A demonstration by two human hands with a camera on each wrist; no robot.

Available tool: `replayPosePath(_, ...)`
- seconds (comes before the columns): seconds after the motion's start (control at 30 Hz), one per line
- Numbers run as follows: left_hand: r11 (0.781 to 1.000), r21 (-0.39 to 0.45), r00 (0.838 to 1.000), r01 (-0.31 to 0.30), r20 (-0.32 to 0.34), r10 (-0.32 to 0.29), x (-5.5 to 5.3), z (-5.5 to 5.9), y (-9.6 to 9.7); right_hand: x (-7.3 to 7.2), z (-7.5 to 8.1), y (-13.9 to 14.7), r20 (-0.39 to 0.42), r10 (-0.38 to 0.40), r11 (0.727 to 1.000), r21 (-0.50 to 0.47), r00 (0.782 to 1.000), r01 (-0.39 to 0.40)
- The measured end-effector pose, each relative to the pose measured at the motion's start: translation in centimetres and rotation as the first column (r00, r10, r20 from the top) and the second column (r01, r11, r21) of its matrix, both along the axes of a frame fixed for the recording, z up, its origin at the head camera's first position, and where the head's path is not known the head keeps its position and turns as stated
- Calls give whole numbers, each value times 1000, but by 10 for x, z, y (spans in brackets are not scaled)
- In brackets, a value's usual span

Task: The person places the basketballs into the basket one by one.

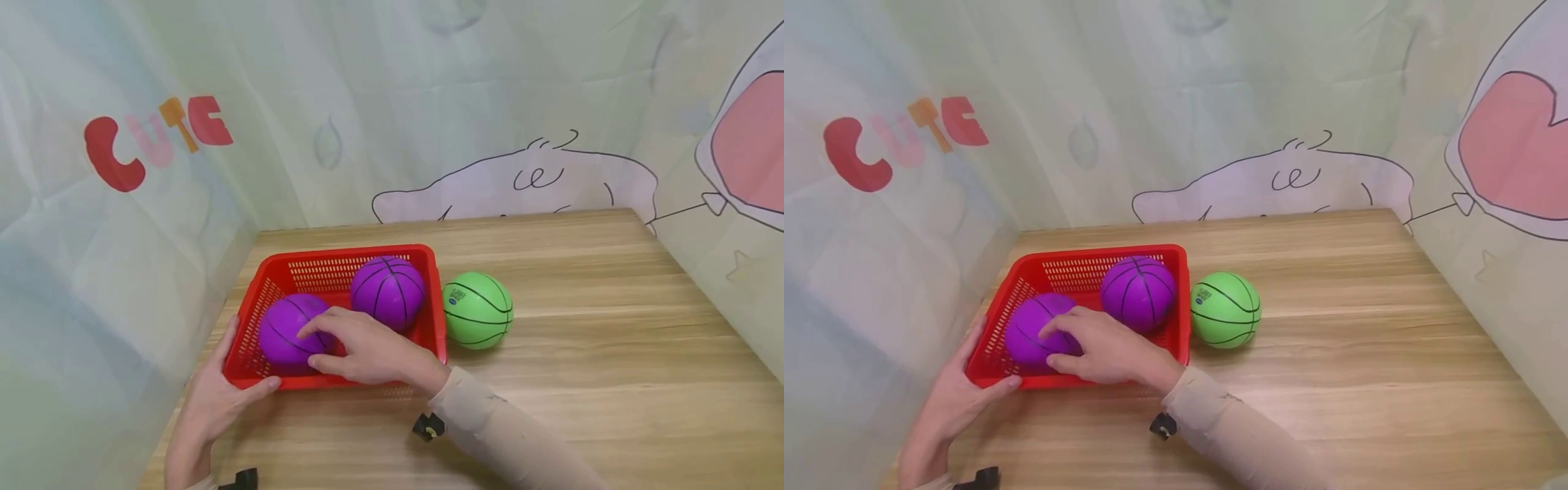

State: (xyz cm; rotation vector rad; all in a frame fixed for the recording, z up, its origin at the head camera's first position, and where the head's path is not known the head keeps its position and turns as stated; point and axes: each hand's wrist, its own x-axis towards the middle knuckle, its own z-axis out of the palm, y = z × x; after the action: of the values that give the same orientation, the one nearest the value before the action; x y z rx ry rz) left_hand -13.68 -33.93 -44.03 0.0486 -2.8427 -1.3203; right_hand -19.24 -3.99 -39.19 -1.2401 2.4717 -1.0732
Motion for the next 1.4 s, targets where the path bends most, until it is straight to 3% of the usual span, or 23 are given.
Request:
replayPosePath(0.77,999,-17,996,-35,86,36,-1,0,0,3,13,28,-36,-72,994,-84,997,69)
replayPosePath(1.0,999,-20,993,-42,112,43,-3,2,-1,0,27,47,-56,-132,972,-206,990,118)
replayPosePath(1.4,997,-63,991,-46,123,53,-2,2,-1,-1,47,75,-11,-250,932,-273,968,237)
